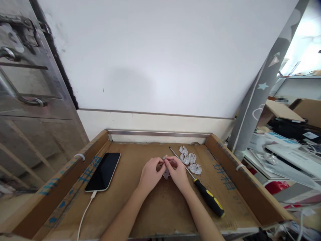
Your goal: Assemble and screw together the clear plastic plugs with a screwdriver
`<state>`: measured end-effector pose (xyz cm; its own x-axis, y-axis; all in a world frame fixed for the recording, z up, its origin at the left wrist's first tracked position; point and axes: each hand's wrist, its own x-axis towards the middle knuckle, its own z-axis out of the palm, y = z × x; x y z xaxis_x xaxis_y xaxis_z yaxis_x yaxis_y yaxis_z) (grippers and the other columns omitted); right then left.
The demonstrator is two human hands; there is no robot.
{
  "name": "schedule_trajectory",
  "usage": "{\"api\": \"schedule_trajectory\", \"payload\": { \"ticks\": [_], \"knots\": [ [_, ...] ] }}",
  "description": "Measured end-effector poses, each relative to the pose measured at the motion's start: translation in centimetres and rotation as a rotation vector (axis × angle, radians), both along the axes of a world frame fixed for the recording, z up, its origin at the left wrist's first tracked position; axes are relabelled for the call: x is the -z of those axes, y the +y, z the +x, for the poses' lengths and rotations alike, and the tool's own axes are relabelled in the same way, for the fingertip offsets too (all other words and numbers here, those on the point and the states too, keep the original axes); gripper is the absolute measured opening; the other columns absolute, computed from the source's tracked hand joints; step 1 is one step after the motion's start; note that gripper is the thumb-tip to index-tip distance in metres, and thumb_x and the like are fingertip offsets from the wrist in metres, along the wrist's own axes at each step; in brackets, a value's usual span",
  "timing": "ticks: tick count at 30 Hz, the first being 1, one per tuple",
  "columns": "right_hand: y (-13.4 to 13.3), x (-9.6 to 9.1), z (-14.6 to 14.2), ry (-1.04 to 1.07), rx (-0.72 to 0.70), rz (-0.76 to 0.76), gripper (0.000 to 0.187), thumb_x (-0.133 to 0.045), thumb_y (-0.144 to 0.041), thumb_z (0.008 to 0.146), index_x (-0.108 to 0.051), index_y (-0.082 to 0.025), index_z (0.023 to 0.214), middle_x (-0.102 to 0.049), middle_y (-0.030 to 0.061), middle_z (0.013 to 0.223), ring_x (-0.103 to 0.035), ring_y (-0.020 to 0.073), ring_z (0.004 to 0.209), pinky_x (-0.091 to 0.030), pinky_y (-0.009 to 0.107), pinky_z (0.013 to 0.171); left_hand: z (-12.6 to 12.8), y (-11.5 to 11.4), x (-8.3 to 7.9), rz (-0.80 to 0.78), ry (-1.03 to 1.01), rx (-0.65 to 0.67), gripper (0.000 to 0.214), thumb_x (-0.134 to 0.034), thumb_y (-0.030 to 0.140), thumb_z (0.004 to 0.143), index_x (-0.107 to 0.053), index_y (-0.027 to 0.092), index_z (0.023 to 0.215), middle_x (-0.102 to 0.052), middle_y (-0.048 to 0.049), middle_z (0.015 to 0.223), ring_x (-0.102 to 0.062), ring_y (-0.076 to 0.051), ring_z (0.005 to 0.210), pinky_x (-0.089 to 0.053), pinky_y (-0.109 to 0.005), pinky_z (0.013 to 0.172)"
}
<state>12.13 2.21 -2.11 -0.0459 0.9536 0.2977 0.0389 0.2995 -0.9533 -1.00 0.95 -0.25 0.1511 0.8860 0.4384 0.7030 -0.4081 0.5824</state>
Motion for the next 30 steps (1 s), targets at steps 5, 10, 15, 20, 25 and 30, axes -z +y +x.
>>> {"api": "schedule_trajectory", "payload": {
  "ticks": [5, 10, 15, 20, 25, 30],
  "knots": [
    [0.3, 0.4, -0.1, 0.026, -0.026, -0.022, 0.032, -0.057, -0.041, 0.075, -0.056, -0.014, 0.093, -0.063, 0.0098, 0.098, -0.063, 0.0165, 0.089, -0.05, 0.031, 0.085, -0.1, 0.1, 0.2, -0.011, -0.003, 0.007, 0.011, -0.047, 0.026, 0.083, -0.055, 0.02, 0.079, -0.06, -0.0012, 0.08, -0.054, -0.018, 0.079, -0.041, -0.028, 0.071],
    [0.3, 0.4, 0.1, 0.026, -0.036, -0.038, 0.032, -0.059, -0.04, 0.075, -0.056, -0.013, 0.091, -0.064, 0.0083, 0.091, -0.062, 0.015, 0.084, -0.05, 0.029, 0.081, -0.1, 0.1, 0.3, -0.039, -0.016, -0.006, 0.01, -0.048, 0.027, 0.081, -0.053, 0.02, 0.076, -0.058, 0.0001, 0.076, -0.053, -0.017, 0.075, -0.04, -0.026, 0.068],
    [0.1, 0.2, 0.2, 0.045, -0.054, -0.046, 0.032, -0.06, -0.041, 0.074, -0.056, -0.014, 0.089, -0.063, 0.0081, 0.092, -0.062, 0.0148, 0.085, -0.05, 0.028, 0.081, -0.2, 0.1, 0.2, -0.06, -0.038, -0.007, 0.01, -0.049, 0.027, 0.081, -0.051, 0.02, 0.073, -0.058, 0.0001, 0.076, -0.054, -0.016, 0.075, -0.039, -0.026, 0.068],
    [0.4, 0.4, 0.1, 0.097, -0.041, -0.069, 0.043, -0.062, -0.042, 0.071, -0.053, -0.014, 0.102, -0.064, 0.0081, 0.089, -0.063, 0.0147, 0.084, -0.052, 0.027, 0.078, -0.2, 0.2, 0.5, -0.08, -0.089, 0.019, 0.011, -0.047, 0.029, 0.082, -0.052, 0.021, 0.078, -0.059, -0.0003, 0.079, -0.055, -0.016, 0.076, -0.04, -0.025, 0.068],
    [0.9, 0.9, 0.2, 0.124, -0.05, -0.107, 0.048, -0.062, -0.046, 0.069, -0.055, -0.012, 0.104, -0.064, 0.0108, 0.094, -0.064, 0.0162, 0.084, -0.052, 0.029, 0.078, -0.2, 0.4, 0.9, -0.114, -0.176, 0.074, 0.012, -0.046, 0.029, 0.083, -0.052, 0.02, 0.078, -0.059, 0.001, 0.075, -0.055, -0.013, 0.067, -0.041, -0.023, 0.063],
    [1.1, 1.5, 0.3, 0.118, -0.035, -0.125, 0.047, -0.063, -0.047, 0.068, -0.059, -0.012, 0.099, -0.062, 0.0127, 0.104, -0.062, 0.0186, 0.094, -0.05, 0.033, 0.087, -0.1, 0.5, 1.1, -0.12, -0.25, 0.093, 0.013, -0.047, 0.03, 0.084, -0.055, 0.02, 0.081, -0.062, 0.001, 0.075, -0.057, -0.012, 0.067, -0.042, -0.022, 0.063]
  ]
}}
